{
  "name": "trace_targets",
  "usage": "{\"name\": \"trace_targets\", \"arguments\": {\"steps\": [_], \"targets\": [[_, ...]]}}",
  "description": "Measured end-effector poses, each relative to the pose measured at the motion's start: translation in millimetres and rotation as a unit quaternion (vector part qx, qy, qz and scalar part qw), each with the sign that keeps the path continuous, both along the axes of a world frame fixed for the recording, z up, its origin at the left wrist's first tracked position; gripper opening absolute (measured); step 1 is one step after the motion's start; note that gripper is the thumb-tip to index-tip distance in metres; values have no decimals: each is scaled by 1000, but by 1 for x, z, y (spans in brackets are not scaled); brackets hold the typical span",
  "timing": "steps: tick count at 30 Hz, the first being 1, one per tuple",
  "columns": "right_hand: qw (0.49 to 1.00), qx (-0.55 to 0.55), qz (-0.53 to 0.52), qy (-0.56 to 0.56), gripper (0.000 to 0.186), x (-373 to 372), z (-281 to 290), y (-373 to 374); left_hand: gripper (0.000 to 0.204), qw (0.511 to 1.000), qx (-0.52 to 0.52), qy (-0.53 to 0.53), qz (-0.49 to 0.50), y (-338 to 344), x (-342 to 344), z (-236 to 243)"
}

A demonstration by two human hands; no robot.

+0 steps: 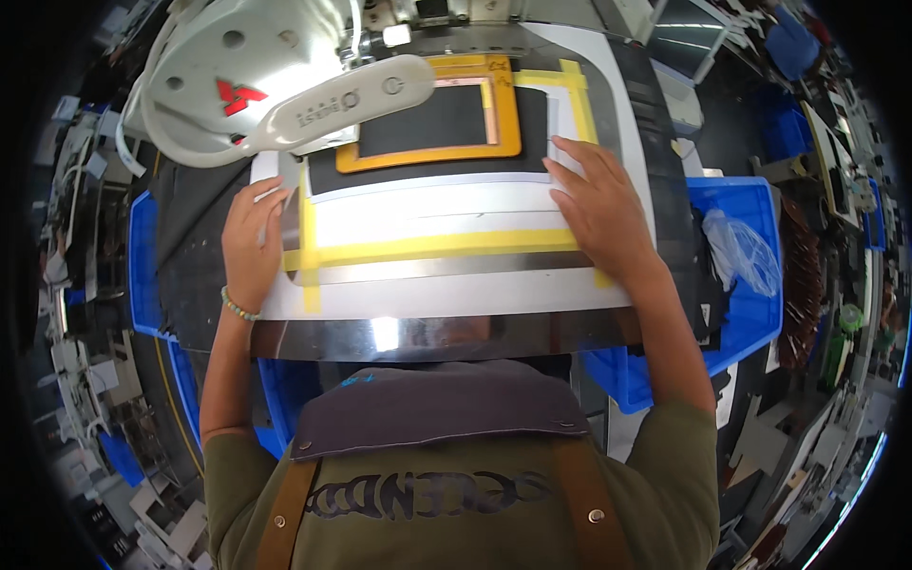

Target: The person repeatedly picks up black fabric pieces from a blue bin and places them into a yellow sewing jig on a white industrial sewing machine. They align the fabric under the presser foot, operate the machine to sew a label onto the fabric, and then remove the finished piece. This cycle is repeated multiple times throughout the video.

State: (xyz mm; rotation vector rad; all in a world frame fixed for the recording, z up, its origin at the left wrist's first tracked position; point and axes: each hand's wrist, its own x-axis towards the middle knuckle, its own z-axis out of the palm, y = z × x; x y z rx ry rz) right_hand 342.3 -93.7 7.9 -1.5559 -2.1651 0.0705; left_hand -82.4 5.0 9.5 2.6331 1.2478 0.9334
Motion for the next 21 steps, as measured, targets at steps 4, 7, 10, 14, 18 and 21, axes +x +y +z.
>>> {"name": "trace_targets", "arguments": {"steps": [4,7,10,14,18,21], "targets": [[1000,-10,9,-12,31,-2,-1,0,31,999,-31,-19,-14,-7,12,-6],[1000,-12,10,-20,31,-4,-2,1,46,994,-18,104,-5,-15,18,-7],[1000,-12,12,-13,31,-3,-3,2,48,989,-20,145,7,-17,18,-7],[1000,-10,15,17,32,-2,-5,0,46,985,-29,172,17,-18,21,0],[999,5,21,31,32,7,-14,-1,44,984,-27,175,10,-16,23,-6],[998,15,32,47,30,10,-21,-1,43,986,-48,161,-11,-13,19,-8]]}}
